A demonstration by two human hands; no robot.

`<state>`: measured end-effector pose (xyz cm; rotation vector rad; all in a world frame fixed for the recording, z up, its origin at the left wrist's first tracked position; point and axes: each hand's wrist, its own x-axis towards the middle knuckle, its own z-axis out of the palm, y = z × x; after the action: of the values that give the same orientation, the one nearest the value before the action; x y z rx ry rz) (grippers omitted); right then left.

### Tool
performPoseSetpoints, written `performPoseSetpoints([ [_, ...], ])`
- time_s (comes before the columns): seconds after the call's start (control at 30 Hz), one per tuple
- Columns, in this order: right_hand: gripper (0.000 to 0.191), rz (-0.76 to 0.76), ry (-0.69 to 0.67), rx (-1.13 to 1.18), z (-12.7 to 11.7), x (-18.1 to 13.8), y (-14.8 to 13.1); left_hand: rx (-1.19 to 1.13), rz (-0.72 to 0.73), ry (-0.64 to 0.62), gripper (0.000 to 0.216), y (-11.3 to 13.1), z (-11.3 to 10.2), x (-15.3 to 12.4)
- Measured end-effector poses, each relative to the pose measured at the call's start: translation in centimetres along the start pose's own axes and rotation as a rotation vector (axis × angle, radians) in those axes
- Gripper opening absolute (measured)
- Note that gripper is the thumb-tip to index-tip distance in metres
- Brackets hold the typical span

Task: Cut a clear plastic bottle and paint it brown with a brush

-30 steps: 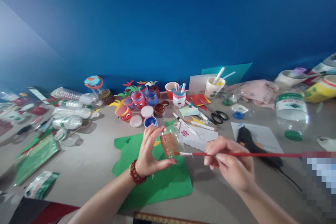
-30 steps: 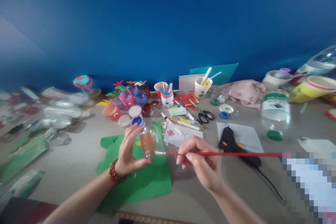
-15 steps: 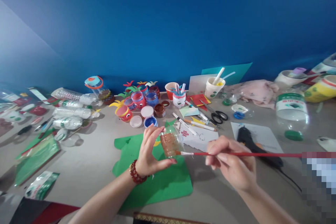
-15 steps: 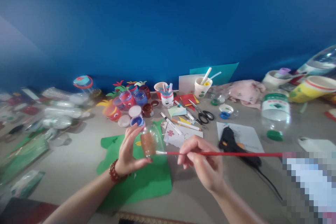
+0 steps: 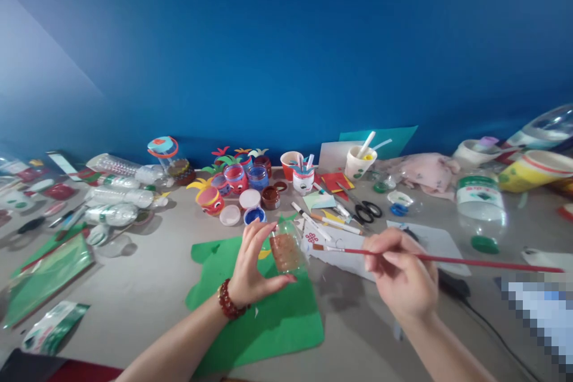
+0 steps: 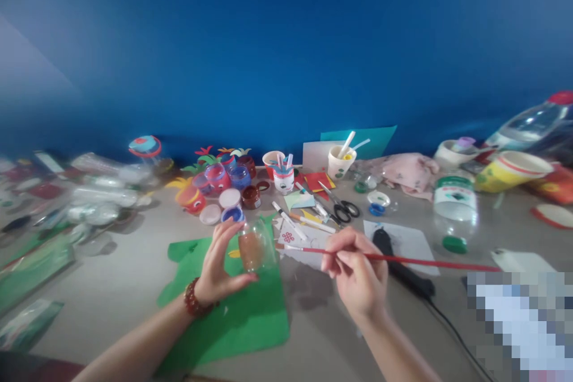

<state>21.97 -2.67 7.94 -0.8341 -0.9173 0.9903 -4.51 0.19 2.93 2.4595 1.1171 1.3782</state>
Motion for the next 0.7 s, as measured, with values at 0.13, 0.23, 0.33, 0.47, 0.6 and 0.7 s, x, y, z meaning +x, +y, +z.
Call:
performPoseSetpoints([
  [0.13, 0.008, 0.061, 0.043, -0.021, 0.2, 0.4, 0.4, -0.026, 0.074, -0.058, 0.091, 0.4, -0.1, -0.1],
  [0.23, 0.004, 0.090, 0.053, -0.055, 0.5, 0.8, 0.5, -0.094, 0.174, -0.133, 0.096, 1.1, -0.2, -0.1],
  [0.33, 0.012, 0.120, -0.031, -0.124, 1.1, 1.2, 0.1, -0.142, 0.205, -0.173, 0.096, 1.7, -0.3, -0.2],
  [0.47, 0.027, 0.124, -0.275, -0.306, 2.9, 2.8, -0.8, -0.173, 0.229, -0.182, 0.095, 2.0, -0.4, -0.3],
  [0.6, 0.022, 0.036, -0.416, -0.553, 6.0, 6.5, -0.2, -0.186, 0.253, -0.138, 0.096, 2.1, -0.6, -0.5],
  [0.7, 0.013, -0.041, -0.440, -0.704, 8.6, 9.6, 1.6, -0.193, 0.281, -0.127, 0.095, 1.9, -0.7, -0.6],
])
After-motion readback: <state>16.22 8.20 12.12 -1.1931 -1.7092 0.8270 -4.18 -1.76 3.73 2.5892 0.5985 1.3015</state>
